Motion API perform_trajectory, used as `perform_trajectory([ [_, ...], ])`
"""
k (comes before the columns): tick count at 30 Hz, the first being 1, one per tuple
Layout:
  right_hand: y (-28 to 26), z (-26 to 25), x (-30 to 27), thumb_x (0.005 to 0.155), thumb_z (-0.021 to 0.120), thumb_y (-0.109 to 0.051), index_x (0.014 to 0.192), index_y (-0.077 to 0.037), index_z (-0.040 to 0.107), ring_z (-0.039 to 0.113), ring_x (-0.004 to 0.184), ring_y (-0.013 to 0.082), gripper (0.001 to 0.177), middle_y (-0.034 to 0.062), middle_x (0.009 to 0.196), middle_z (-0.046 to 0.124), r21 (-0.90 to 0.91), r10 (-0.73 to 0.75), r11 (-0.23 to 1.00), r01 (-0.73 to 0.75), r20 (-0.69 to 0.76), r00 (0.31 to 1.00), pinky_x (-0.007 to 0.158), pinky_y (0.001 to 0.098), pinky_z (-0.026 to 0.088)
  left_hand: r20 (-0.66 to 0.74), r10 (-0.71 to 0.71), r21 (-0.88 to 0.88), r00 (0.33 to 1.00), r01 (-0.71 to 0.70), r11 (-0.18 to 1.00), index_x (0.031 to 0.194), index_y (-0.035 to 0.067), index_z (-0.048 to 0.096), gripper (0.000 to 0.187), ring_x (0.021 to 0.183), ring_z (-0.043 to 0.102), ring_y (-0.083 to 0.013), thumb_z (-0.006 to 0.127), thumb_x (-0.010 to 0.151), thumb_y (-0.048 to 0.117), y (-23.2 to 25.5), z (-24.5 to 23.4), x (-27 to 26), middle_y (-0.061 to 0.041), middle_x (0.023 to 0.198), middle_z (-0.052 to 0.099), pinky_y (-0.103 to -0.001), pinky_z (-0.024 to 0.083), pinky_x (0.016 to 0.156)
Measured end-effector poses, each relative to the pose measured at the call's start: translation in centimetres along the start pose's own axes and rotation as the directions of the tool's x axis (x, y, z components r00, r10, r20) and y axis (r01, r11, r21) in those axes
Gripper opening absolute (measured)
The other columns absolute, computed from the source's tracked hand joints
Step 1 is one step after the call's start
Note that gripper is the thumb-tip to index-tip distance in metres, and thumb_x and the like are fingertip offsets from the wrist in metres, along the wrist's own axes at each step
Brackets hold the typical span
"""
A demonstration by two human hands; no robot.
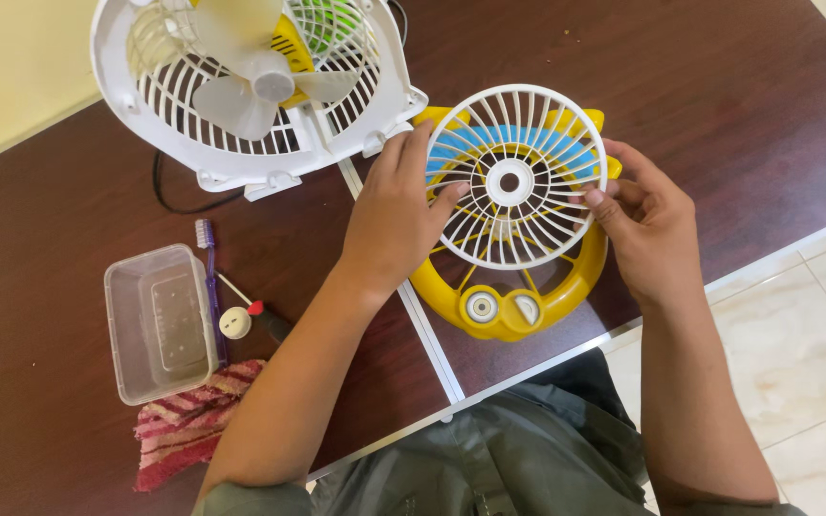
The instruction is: The person wipes a yellow plastic fan housing with a cloth, then uses a screwdriver to fasten screws into the housing. They place a white fan grille over the housing and secure it with a central cap. The person handles the fan housing, grille, screws, and cap throughout.
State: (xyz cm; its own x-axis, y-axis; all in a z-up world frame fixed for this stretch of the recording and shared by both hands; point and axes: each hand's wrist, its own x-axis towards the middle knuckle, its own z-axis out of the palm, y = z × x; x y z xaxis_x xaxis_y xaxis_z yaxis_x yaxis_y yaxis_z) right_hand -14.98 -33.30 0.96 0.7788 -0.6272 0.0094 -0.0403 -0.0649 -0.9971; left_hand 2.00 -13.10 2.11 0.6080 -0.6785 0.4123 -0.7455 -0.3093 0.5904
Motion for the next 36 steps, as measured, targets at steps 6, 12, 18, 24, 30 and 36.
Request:
perform_trajectory([
  [6, 0.1, -0.1, -0.5, 0.102, 0.066, 0.000, 0.147, 0.000, 0.054, 0.069, 0.101, 0.0117, 0.047, 0.0111, 0.107, 0.074, -0.079, -0.048, 0.996, 0.049, 0.021, 0.999, 0.088, 0.0249, 0.056, 0.028, -0.009, -0.045, 1.000, 0.010, 0.999, 0.137, 0.000, 0.051, 0.061, 0.118, 0.062, -0.0388, 0.081, 0.086, 0.016, 0.3, -0.5, 0.0, -0.018, 0.130, 0.060, -0.044, 0.052, 0.096],
  [12, 0.2, -0.5, -1.0, 0.100, 0.066, 0.001, 0.146, 0.000, 0.052, 0.071, 0.102, 0.0107, 0.048, 0.0088, 0.110, 0.073, -0.182, -0.087, 0.979, 0.094, 0.042, 0.995, 0.085, 0.0240, 0.056, 0.069, -0.047, -0.050, 0.996, 0.050, 0.997, 0.132, 0.002, 0.054, 0.060, 0.114, 0.063, -0.0377, 0.084, 0.082, 0.017, 1.0, -1.0, 0.1, -0.016, 0.124, 0.062, -0.044, 0.053, 0.093],
  [18, 0.0, -0.3, -1.5, 0.100, 0.068, 0.001, 0.146, 0.001, 0.055, 0.065, 0.092, 0.0077, 0.048, 0.0092, 0.105, 0.073, -0.259, -0.093, 0.961, 0.099, 0.037, 0.995, 0.079, 0.0234, 0.053, 0.094, -0.046, -0.007, 0.994, 0.047, 0.999, 0.133, 0.001, 0.052, 0.064, 0.113, 0.063, -0.0387, 0.084, 0.080, 0.017, 1.0, -1.4, -0.1, -0.018, 0.123, 0.062, -0.044, 0.053, 0.093],
  [24, -0.5, -0.1, -2.0, 0.098, 0.068, 0.000, 0.144, 0.000, 0.056, 0.066, 0.094, 0.0073, 0.047, 0.0080, 0.112, 0.072, -0.302, -0.117, 0.945, 0.128, 0.055, 0.992, 0.080, 0.0232, 0.055, 0.150, -0.079, 0.005, 0.986, 0.079, 0.997, 0.130, 0.000, 0.052, 0.063, 0.110, 0.063, -0.0396, 0.084, 0.080, 0.019, 0.9, -1.5, -0.3, -0.017, 0.122, 0.061, -0.045, 0.053, 0.088],
  [30, -0.2, -0.6, -2.3, 0.091, 0.075, 0.000, 0.137, 0.000, 0.062, 0.064, 0.088, 0.0151, 0.048, 0.0122, 0.115, 0.067, -0.525, -0.200, 0.827, 0.202, 0.061, 0.978, 0.074, 0.0275, 0.054, 0.200, -0.120, 0.005, 0.972, 0.122, 0.993, 0.128, 0.001, 0.054, 0.062, 0.107, 0.065, -0.0380, 0.085, 0.078, 0.021, 1.0, -1.6, -0.5, -0.016, 0.120, 0.061, -0.045, 0.054, 0.086],
  [36, 0.6, -0.4, -2.3, 0.094, 0.076, -0.005, 0.136, -0.001, 0.065, 0.064, 0.088, 0.0162, 0.044, 0.0101, 0.120, 0.065, -0.576, -0.195, 0.790, 0.209, 0.086, 0.977, 0.077, 0.0297, 0.053, 0.218, -0.118, -0.002, 0.969, 0.122, 0.993, 0.125, 0.002, 0.058, 0.057, 0.104, 0.066, -0.0368, 0.085, 0.079, 0.022, 1.3, -1.9, -0.6, -0.015, 0.116, 0.062, -0.044, 0.055, 0.084],
])
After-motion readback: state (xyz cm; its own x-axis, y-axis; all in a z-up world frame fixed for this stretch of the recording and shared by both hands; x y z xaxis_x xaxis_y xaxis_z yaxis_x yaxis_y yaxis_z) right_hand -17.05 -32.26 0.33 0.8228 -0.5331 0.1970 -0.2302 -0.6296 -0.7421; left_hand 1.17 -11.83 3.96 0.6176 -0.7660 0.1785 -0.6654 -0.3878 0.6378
